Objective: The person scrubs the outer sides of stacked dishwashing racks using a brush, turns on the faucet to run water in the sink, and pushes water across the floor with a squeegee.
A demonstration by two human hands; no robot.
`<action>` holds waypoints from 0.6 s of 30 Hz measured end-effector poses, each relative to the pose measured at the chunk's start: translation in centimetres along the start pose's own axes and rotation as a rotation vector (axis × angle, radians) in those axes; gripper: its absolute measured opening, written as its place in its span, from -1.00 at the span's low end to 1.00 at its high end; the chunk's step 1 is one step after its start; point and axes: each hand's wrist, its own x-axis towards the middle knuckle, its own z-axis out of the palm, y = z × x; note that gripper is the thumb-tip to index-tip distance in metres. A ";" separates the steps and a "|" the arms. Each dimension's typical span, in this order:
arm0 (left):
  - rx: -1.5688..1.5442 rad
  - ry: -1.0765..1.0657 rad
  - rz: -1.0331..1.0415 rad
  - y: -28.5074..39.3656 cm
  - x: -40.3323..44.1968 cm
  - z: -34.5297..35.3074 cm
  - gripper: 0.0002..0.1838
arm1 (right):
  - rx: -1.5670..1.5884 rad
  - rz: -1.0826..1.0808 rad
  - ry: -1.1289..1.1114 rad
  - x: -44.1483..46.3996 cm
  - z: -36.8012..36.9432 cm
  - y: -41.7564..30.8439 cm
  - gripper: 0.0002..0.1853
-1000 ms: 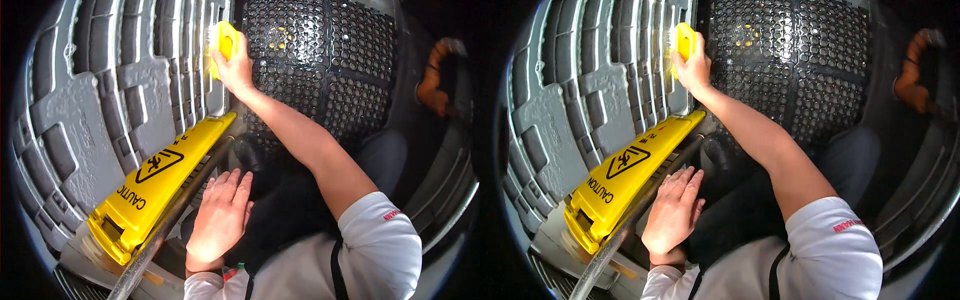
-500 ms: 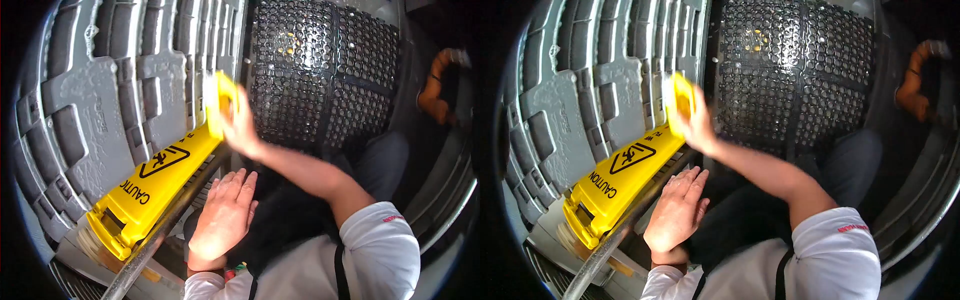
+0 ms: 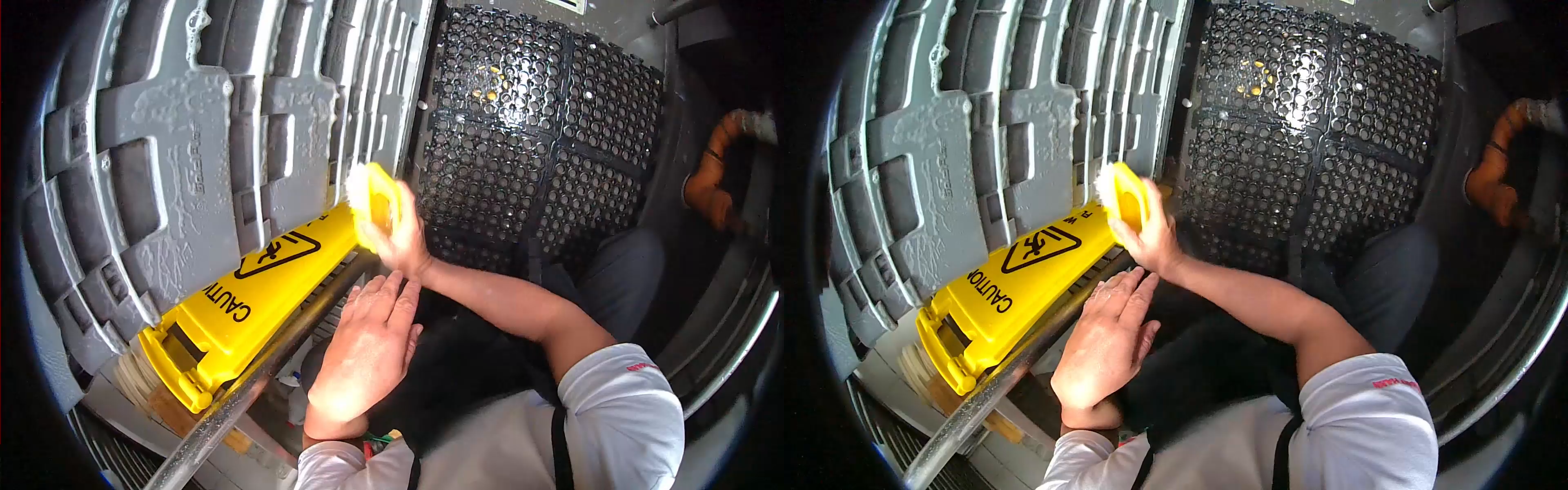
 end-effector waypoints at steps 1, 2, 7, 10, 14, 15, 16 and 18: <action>0.006 0.012 -0.003 0.0 0.0 0.0 -0.38 | -0.088 -0.093 0.083 3.1 0.1 -1.3 -0.19; 0.011 0.021 -0.010 0.0 -0.2 0.0 -0.39 | -0.070 0.014 0.120 6.3 -0.2 -1.9 -0.21; -0.028 0.004 0.018 -0.3 -0.5 0.8 -0.40 | -0.045 0.022 0.156 9.0 -0.8 -3.2 -0.26; -0.038 0.027 0.021 -0.4 -0.3 0.3 -0.40 | -0.161 -0.214 0.043 3.1 0.0 -0.8 -0.25; -0.041 0.041 0.004 -0.5 -0.7 0.2 -0.41 | -0.093 -0.140 0.108 10.8 -0.4 -3.3 -0.24; -0.043 0.036 -0.005 -0.4 -0.8 0.5 -0.41 | -0.051 -0.030 0.148 12.8 -0.7 -4.3 -0.24; -0.051 0.027 -0.009 -0.4 -0.9 0.8 -0.41 | -0.055 -0.023 0.127 11.9 -0.7 -4.1 -0.24; -0.051 0.017 0.001 -0.5 -0.8 1.2 -0.41 | -0.064 -0.029 0.100 8.9 -0.7 -3.4 -0.23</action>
